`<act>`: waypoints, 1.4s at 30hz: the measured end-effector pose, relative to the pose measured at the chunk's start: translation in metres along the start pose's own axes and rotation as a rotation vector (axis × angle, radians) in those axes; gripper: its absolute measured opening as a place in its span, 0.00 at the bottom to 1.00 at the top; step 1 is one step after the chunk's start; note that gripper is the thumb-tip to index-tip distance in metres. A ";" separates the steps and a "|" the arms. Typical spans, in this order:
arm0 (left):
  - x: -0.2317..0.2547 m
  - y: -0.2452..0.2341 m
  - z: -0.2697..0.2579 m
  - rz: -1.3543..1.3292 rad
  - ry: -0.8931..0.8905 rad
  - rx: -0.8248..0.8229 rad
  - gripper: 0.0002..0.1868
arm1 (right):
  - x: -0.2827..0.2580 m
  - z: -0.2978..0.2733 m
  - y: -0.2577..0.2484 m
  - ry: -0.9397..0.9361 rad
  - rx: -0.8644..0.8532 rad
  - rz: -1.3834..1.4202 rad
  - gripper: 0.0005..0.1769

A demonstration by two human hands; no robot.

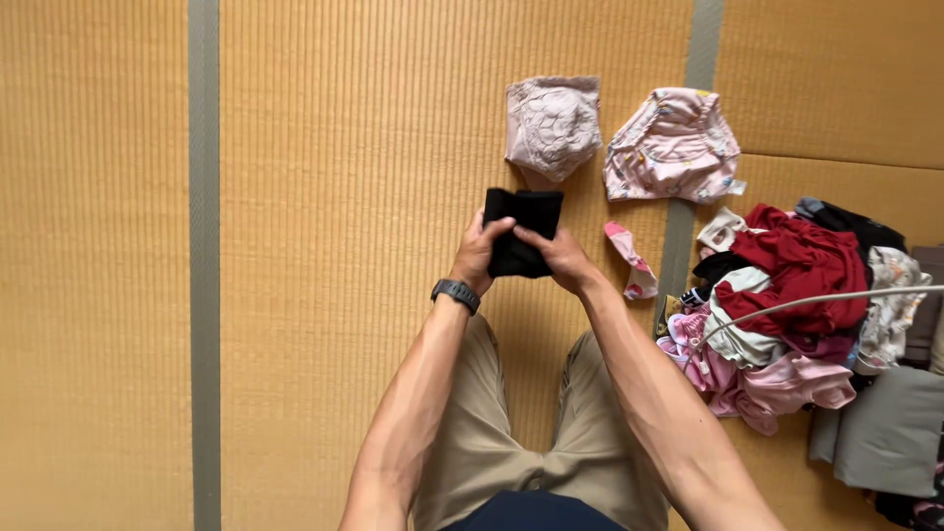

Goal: Fold various pieces of laundry, including underwear, bras, and leggings, on a tatami mat.

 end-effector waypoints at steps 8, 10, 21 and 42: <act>-0.048 -0.015 0.016 -0.077 -0.086 0.059 0.17 | -0.028 -0.051 0.001 -0.155 0.001 -0.365 0.23; -0.060 -0.012 0.021 -0.073 -0.039 0.114 0.16 | -0.025 -0.057 -0.006 -0.163 0.057 -0.389 0.23; -0.142 0.017 0.033 0.545 -0.191 0.174 0.32 | 0.048 -0.039 -0.131 -0.287 0.299 -0.440 0.34; -0.191 0.175 0.036 1.752 0.395 -0.335 0.38 | 0.040 -0.059 -0.248 -0.510 0.745 -0.823 0.11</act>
Point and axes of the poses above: each hand's wrist, its own z-axis towards the middle knuckle, its own y-axis out of the palm, x = y × z, the point moved 2 cm from there along z, towards the middle knuckle, and after that the axes turned 1 degree about x, right-handed, at the moved point
